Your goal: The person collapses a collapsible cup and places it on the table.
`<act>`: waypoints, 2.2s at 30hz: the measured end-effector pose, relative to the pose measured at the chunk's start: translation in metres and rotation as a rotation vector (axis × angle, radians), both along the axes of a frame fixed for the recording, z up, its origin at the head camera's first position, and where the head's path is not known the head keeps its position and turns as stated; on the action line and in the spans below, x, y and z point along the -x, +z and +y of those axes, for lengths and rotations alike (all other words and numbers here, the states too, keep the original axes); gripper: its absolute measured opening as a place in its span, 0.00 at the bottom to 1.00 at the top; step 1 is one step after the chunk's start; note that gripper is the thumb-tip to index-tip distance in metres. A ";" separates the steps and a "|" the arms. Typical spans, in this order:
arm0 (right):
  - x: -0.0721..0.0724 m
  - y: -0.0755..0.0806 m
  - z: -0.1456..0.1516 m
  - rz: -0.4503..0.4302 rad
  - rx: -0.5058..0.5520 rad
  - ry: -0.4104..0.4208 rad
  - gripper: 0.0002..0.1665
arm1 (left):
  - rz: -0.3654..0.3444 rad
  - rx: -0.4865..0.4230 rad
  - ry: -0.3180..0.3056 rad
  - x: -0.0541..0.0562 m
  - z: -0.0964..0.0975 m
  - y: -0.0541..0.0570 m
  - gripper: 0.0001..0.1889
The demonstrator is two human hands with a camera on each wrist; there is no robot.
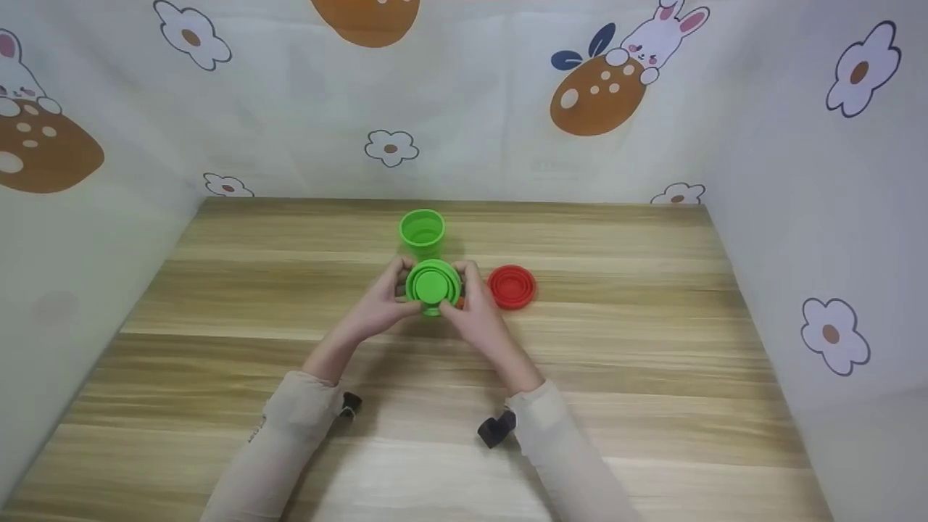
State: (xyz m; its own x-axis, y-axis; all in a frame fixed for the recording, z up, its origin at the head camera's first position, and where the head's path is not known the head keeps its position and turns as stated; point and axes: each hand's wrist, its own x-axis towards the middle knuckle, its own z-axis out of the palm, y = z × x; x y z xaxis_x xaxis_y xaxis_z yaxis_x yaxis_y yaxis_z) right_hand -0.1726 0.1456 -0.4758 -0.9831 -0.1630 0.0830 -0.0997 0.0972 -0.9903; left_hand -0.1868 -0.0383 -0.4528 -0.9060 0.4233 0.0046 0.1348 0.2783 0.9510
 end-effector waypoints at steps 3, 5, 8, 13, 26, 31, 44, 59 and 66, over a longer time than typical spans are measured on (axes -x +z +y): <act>0.000 0.000 0.002 -0.007 0.006 0.003 0.28 | -0.002 0.009 -0.008 0.000 -0.001 0.003 0.25; 0.001 -0.001 0.003 -0.013 0.017 -0.001 0.29 | -0.022 -0.009 -0.027 0.000 -0.003 0.005 0.24; 0.001 -0.001 0.006 -0.010 0.025 -0.008 0.29 | -0.056 -0.069 -0.053 0.000 -0.006 0.006 0.23; 0.002 -0.001 0.011 0.019 0.007 0.055 0.28 | -0.057 -0.130 -0.028 0.002 -0.009 0.006 0.21; 0.003 0.004 0.017 -0.109 0.153 0.204 0.23 | 0.108 -0.097 0.034 0.002 -0.021 0.002 0.14; 0.005 0.003 0.014 -0.209 0.220 0.173 0.17 | 0.140 -0.099 0.030 0.001 -0.022 0.002 0.11; 0.009 -0.005 0.004 -0.119 0.146 0.026 0.23 | 0.099 -0.037 0.156 -0.004 -0.028 0.003 0.17; 0.030 -0.018 -0.045 -0.060 0.048 0.082 0.34 | 0.048 0.098 0.224 0.009 -0.067 -0.008 0.32; 0.044 -0.025 -0.068 -0.031 -0.124 0.110 0.42 | 0.005 0.271 0.164 0.024 -0.088 -0.011 0.36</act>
